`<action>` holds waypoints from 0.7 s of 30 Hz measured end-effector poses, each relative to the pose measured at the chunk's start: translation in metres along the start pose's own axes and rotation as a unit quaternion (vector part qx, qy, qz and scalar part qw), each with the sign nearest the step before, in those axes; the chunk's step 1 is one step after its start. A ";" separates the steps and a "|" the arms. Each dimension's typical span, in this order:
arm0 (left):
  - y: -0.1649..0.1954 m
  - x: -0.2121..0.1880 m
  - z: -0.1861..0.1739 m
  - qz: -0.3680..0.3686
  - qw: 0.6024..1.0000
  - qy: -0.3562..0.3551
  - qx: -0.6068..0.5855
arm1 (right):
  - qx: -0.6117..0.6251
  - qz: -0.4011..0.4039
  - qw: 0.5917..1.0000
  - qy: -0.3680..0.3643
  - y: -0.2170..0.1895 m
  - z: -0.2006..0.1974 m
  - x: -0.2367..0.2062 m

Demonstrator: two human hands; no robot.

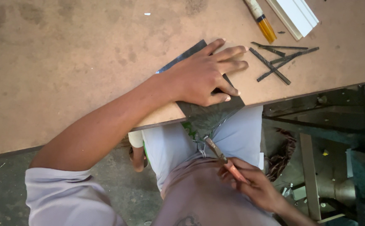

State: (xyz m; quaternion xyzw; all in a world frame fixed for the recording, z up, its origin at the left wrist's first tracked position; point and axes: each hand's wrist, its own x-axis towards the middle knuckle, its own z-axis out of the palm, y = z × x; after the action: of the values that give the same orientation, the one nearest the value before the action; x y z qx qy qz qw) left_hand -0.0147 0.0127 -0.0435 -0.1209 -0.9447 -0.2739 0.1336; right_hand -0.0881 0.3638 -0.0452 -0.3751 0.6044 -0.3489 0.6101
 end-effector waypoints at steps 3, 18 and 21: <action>0.000 0.000 -0.001 0.001 1.000 0.003 -0.001 | 0.018 0.027 0.999 0.002 -0.002 0.002 -0.002; 0.002 -0.002 -0.002 0.002 1.000 0.009 0.000 | -0.017 -0.051 0.999 0.001 0.004 0.002 0.000; 0.001 0.000 -0.002 0.006 1.000 0.010 -0.005 | 0.006 -0.026 1.000 0.002 0.011 0.003 -0.001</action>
State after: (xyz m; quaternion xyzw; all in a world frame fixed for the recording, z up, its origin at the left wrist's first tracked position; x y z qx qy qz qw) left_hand -0.0144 0.0120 -0.0412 -0.1240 -0.9413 -0.2790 0.1442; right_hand -0.0857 0.3695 -0.0546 -0.3865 0.5939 -0.3692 0.6014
